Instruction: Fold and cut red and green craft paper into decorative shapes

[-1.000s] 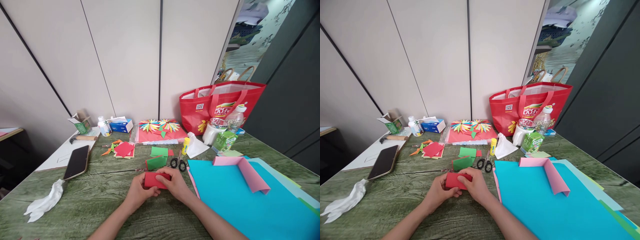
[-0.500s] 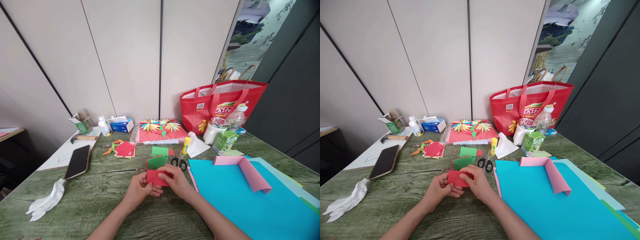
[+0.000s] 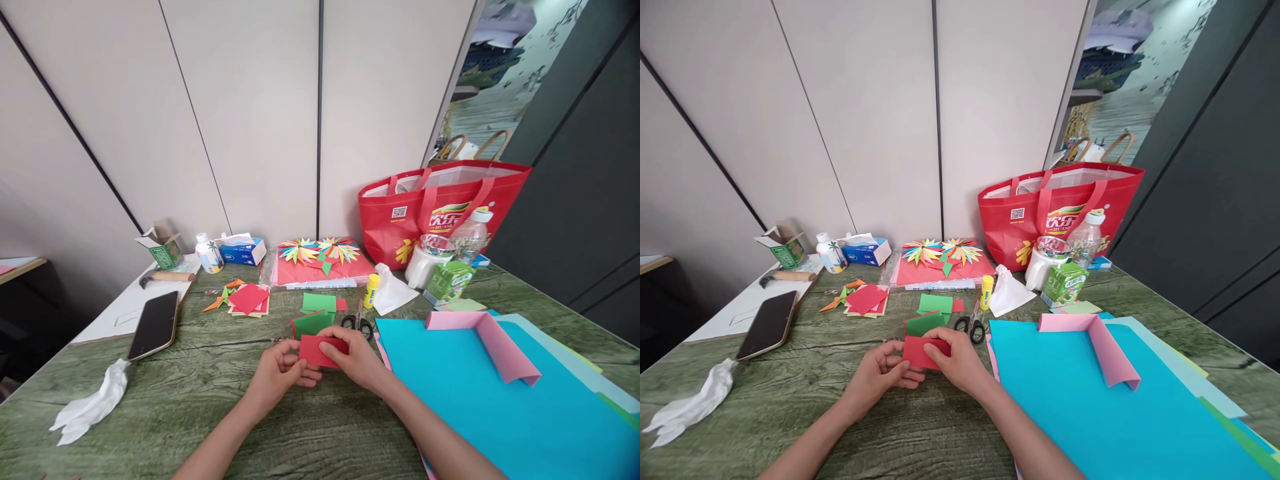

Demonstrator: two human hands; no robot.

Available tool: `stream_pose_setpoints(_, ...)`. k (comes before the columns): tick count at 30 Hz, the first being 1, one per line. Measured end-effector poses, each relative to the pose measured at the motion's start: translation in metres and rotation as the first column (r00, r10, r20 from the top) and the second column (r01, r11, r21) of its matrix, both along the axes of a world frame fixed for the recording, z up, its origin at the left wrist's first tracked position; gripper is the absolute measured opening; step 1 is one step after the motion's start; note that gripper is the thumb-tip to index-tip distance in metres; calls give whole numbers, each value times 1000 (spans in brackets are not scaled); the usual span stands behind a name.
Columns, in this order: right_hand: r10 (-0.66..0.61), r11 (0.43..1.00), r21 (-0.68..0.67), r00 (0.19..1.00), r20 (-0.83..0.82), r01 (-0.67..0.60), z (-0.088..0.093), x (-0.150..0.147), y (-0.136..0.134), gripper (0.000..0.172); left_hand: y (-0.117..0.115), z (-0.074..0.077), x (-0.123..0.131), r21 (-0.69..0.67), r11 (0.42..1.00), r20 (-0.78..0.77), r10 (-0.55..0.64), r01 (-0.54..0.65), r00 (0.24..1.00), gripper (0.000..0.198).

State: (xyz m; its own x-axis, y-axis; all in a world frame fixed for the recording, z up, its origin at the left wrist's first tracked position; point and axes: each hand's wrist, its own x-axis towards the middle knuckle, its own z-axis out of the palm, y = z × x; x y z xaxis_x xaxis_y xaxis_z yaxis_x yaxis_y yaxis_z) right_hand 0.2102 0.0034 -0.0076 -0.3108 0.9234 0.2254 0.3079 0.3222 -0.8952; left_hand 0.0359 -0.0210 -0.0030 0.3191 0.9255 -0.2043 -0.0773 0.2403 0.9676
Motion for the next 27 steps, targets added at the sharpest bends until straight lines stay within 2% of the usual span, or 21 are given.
stream_pose_setpoints(5, -74, 997, -10, 996, -39, 74, -5, -6, -3, 17, -3, 0, 3, -4, 1000, 0, -14, 14, 1000, 38)
stream_pose_setpoints(11, -53, 994, 91, 999, 10, 52, -5, -9, -5, 26, -5, -1, 5, -39, 999, -3, -20, 20, 1000, 40)
stream_pose_setpoints(16, -33, 992, 119, 999, 28, 30, -6, -11, -6, 27, -8, -1, 7, -50, 999, -39, -21, 19, 999, 45)
stream_pose_setpoints(19, -33, 991, 127, 999, 16, 30, -6, -11, -5, 26, -9, -2, 8, -47, 999, -7, -25, 25, 1000, 45)
stream_pose_setpoints(23, -21, 990, 139, 1000, 20, 18, -4, -7, -3, 28, -8, -2, 4, -42, 993, 96, -107, 111, 990, 40)
stream_pose_setpoints(27, -16, 990, 138, 1000, 7, 15, -3, 0, 2, 26, -7, 6, -2, -7, 970, 234, -236, 244, 943, 42)
